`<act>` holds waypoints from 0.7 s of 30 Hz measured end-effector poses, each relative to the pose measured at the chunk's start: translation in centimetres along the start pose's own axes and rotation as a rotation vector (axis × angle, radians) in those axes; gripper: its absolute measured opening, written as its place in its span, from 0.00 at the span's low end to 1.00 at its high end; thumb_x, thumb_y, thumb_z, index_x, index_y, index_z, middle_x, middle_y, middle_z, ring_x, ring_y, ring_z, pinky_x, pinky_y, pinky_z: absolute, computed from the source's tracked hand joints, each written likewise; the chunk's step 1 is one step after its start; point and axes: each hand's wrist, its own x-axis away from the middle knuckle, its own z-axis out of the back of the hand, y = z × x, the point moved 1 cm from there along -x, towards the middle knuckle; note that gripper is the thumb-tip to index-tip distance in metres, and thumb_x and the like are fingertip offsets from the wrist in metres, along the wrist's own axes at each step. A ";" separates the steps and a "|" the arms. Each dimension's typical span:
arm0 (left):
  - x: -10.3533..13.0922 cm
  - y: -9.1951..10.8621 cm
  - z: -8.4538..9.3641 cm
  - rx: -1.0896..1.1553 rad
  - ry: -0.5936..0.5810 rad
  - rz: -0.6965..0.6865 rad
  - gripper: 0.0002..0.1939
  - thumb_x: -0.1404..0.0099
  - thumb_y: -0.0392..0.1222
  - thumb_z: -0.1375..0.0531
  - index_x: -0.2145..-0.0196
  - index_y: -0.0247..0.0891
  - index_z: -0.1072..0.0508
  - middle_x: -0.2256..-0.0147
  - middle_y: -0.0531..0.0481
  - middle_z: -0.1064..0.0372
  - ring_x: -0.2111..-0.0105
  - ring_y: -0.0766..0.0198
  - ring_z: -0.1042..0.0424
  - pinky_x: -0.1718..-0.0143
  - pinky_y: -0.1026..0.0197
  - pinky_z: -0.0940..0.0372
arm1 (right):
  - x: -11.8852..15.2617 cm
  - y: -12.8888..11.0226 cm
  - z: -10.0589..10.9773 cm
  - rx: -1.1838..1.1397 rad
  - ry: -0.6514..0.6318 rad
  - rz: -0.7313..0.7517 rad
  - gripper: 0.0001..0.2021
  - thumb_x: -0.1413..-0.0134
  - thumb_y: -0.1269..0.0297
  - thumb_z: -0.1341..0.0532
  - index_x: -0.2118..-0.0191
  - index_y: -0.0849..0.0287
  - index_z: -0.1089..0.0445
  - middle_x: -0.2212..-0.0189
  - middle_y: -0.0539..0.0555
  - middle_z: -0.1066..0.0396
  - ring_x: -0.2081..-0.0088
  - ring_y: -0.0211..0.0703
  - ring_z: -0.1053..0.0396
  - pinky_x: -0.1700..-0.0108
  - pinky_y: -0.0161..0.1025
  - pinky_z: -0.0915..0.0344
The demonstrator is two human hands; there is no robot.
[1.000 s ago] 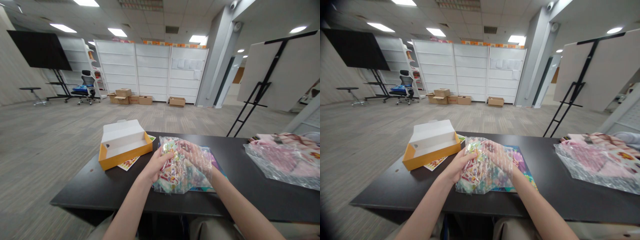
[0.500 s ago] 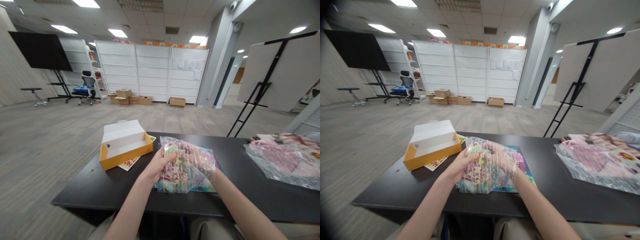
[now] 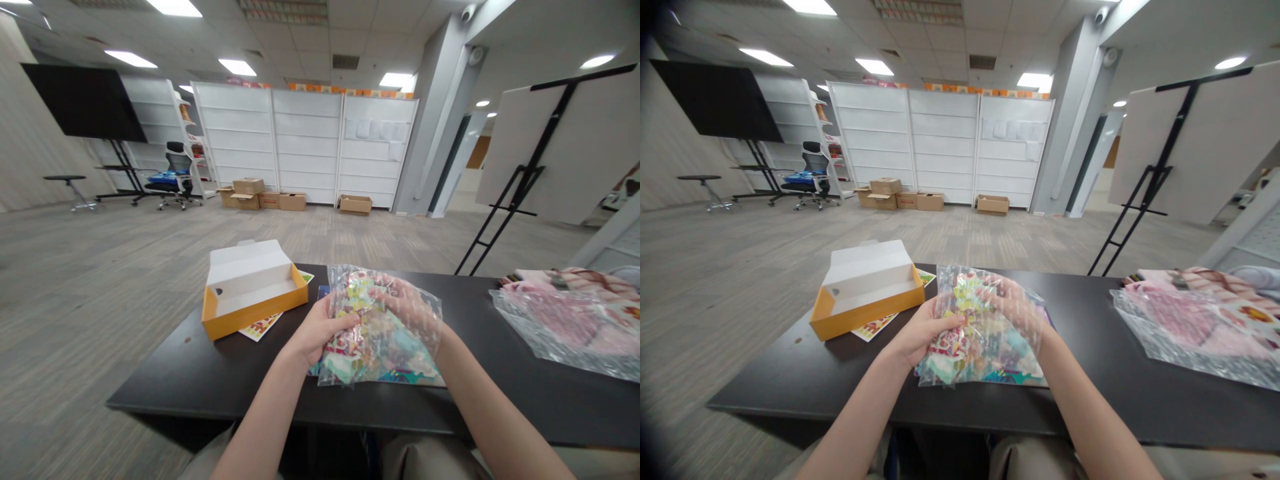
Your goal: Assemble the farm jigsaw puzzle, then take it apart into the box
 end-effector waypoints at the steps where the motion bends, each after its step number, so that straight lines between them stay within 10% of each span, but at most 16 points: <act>1: 0.0 0.3 0.4 0.006 0.027 -0.007 0.30 0.55 0.35 0.24 0.54 0.35 0.25 0.63 0.43 0.20 0.67 0.55 0.20 0.63 0.57 0.26 | -0.1 0.3 0.4 0.012 0.002 -0.001 0.19 0.52 0.47 0.30 0.57 0.52 0.23 0.60 0.55 0.21 0.58 0.54 0.23 0.57 0.46 0.26; 7: 0.4 3.4 3.9 0.048 0.241 -0.120 0.27 0.52 0.31 0.27 0.53 0.34 0.26 0.68 0.47 0.20 0.74 0.59 0.21 0.70 0.60 0.25 | -1.3 2.4 4.6 -0.046 0.215 -0.039 0.22 0.53 0.47 0.32 0.57 0.58 0.26 0.67 0.55 0.22 0.68 0.47 0.25 0.65 0.41 0.28; 12: 0.9 4.7 5.7 0.137 0.319 -0.210 0.21 0.50 0.31 0.30 0.57 0.34 0.25 0.70 0.47 0.20 0.72 0.55 0.20 0.65 0.55 0.22 | -2.6 5.9 9.9 0.553 0.611 -0.066 0.21 0.52 0.54 0.36 0.53 0.61 0.26 0.67 0.56 0.24 0.67 0.47 0.28 0.63 0.41 0.31; 21: 1.3 4.7 5.3 0.252 0.291 -0.145 0.19 0.48 0.30 0.33 0.56 0.34 0.25 0.68 0.46 0.20 0.70 0.53 0.19 0.61 0.50 0.22 | -2.6 10.0 13.7 0.859 0.377 -0.282 0.11 0.56 0.62 0.36 0.66 0.62 0.22 0.71 0.58 0.21 0.68 0.49 0.25 0.66 0.38 0.33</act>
